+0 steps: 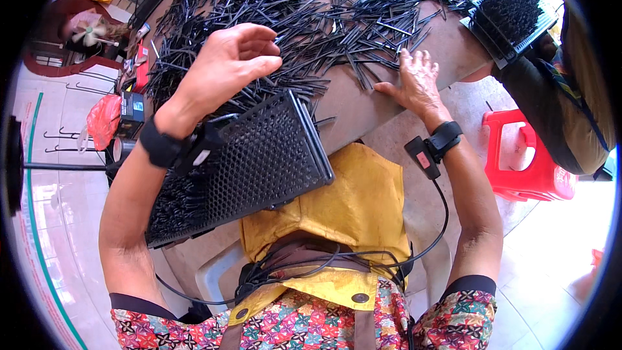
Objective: The person picks up a bundle of black plastic strips and threads them one by one through the holes of a black mesh panel on a table.
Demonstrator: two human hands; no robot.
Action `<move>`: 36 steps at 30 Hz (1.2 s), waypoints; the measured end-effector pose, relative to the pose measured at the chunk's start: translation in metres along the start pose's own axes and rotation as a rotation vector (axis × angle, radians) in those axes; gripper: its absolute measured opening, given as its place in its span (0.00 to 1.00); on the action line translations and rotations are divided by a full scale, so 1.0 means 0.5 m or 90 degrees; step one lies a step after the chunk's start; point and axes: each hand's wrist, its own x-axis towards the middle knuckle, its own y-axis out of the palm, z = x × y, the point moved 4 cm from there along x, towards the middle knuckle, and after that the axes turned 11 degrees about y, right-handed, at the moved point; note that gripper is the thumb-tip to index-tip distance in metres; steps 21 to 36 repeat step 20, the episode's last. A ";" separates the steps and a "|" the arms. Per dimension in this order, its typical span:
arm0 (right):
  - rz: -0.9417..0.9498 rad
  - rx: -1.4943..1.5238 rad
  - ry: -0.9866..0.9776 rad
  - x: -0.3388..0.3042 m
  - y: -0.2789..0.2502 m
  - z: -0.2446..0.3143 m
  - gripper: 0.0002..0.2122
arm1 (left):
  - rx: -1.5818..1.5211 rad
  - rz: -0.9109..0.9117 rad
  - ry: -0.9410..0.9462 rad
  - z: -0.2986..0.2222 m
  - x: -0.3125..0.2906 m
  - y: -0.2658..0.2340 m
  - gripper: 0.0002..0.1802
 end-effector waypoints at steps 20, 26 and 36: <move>-0.124 0.546 -0.224 0.024 0.018 0.181 0.16 | 0.450 0.187 -0.307 0.266 0.193 0.150 0.66; -0.124 0.546 -0.224 0.024 0.018 0.181 0.16 | 0.450 0.187 -0.307 0.266 0.193 0.150 0.66; -0.124 0.546 -0.224 0.024 0.018 0.181 0.16 | 0.450 0.187 -0.307 0.266 0.193 0.150 0.66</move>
